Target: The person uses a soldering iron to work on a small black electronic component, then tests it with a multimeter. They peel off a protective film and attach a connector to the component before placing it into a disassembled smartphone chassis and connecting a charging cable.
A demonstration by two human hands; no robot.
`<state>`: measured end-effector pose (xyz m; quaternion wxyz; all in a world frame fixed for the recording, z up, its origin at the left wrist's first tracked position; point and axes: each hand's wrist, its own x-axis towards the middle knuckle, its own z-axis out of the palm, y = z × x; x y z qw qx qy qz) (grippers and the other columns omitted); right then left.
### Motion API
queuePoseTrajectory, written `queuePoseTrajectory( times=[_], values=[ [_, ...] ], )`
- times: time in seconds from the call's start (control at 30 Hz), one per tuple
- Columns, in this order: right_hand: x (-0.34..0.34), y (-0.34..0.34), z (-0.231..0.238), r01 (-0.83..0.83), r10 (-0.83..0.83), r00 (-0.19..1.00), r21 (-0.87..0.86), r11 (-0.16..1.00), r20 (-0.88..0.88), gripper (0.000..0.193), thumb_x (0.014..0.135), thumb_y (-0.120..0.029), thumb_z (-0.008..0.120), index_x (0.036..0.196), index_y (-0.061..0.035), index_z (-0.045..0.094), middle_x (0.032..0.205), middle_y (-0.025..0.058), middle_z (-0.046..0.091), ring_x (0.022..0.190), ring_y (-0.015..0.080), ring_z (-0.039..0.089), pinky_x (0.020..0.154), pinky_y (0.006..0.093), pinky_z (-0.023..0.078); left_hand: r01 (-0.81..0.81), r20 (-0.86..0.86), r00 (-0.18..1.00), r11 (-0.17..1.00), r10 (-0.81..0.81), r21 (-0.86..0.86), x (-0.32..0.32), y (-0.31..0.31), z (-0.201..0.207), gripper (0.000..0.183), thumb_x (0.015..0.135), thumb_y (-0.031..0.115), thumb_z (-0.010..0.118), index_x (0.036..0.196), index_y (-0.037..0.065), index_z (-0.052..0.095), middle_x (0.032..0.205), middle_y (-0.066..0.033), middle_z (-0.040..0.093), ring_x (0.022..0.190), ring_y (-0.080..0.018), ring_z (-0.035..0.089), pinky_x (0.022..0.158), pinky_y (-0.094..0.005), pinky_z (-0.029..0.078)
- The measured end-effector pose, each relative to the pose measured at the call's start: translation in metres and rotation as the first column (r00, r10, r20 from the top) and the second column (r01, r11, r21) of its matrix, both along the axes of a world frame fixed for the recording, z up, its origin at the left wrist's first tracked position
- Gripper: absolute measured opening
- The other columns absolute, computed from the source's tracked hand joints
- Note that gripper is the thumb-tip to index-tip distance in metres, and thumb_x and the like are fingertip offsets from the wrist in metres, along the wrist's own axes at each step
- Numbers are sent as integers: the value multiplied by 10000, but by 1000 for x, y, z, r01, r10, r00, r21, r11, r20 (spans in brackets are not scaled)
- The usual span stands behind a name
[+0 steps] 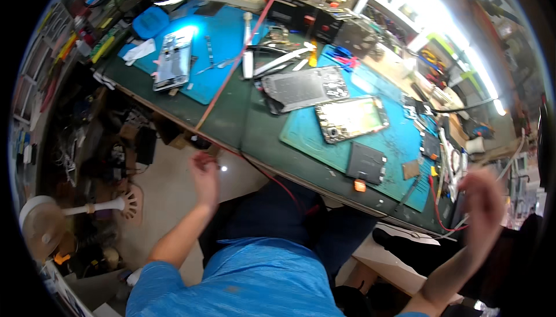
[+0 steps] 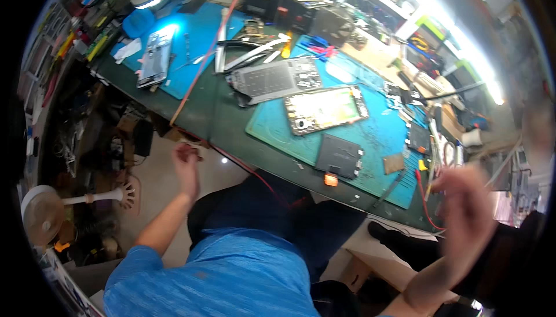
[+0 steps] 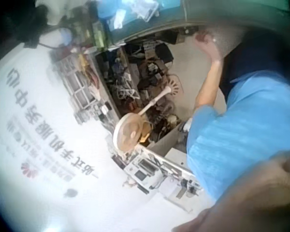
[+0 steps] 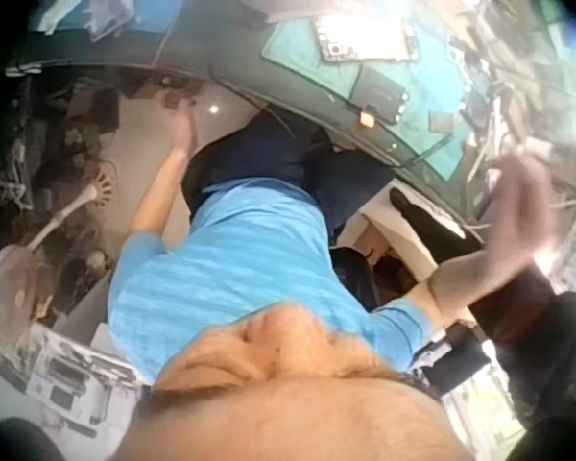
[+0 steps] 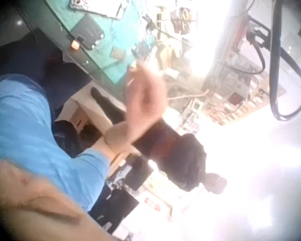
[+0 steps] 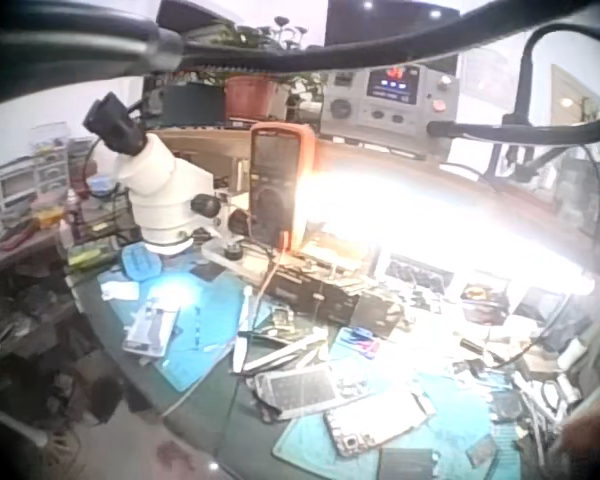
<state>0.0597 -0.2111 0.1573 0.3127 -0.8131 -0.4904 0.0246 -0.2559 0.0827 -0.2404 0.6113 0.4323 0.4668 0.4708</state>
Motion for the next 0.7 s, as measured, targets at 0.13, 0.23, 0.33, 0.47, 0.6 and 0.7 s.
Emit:
queuePoseTrajectory(
  times=[0.13,0.23,0.33,0.47,0.6,0.7],
  values=[
    [-5,-39,-95,-12,58,906,-111,994,418,346,842,87,640,1153,-29,740,1061,123,714,899,284,684,779,374,556,449,-89,880,879,-466,-163,-5,24,-13,394,979,42,644,1360,48,546,1180,-66,632,1091,-200,622,953,-335,525],
    [6,-46,-135,-89,169,831,-174,981,529,455,762,73,655,1191,-53,741,1214,105,724,968,285,686,814,398,581,651,72,748,710,-659,-267,15,7,-33,402,973,38,651,1371,46,592,1249,-63,662,1147,-208,629,995,-344,515],
    [22,-44,-147,-180,311,706,-263,948,637,435,748,-56,680,1179,-36,738,1191,68,726,965,243,676,790,362,578,849,55,482,450,-875,-279,39,-5,-43,457,986,62,682,1434,48,588,1379,-81,642,1219,-200,620,1056,-351,493],
    [24,-55,-147,-240,340,570,-244,939,748,316,773,-118,713,1083,-57,730,1098,57,691,1001,232,644,815,378,561,861,70,482,458,-873,-219,44,-48,-16,487,1000,86,692,1465,36,556,1432,-69,624,1241,-185,614,1073,-348,489],
    [11,-100,-164,-377,241,635,22,926,734,159,846,-131,752,955,-74,651,952,104,597,833,289,636,696,420,552,839,62,523,500,-850,-217,32,-46,-27,566,974,18,677,1512,53,502,1474,-76,600,1279,-196,602,1075,-338,498],
    [-17,-119,-175,-176,-8,721,195,965,692,219,800,-30,677,1016,-63,680,952,99,596,648,242,572,563,346,460,916,156,388,360,-908,-179,41,-56,3,619,951,-1,680,1533,67,478,1495,-97,581,1320,-217,586,1086,-349,501]
  ],
)
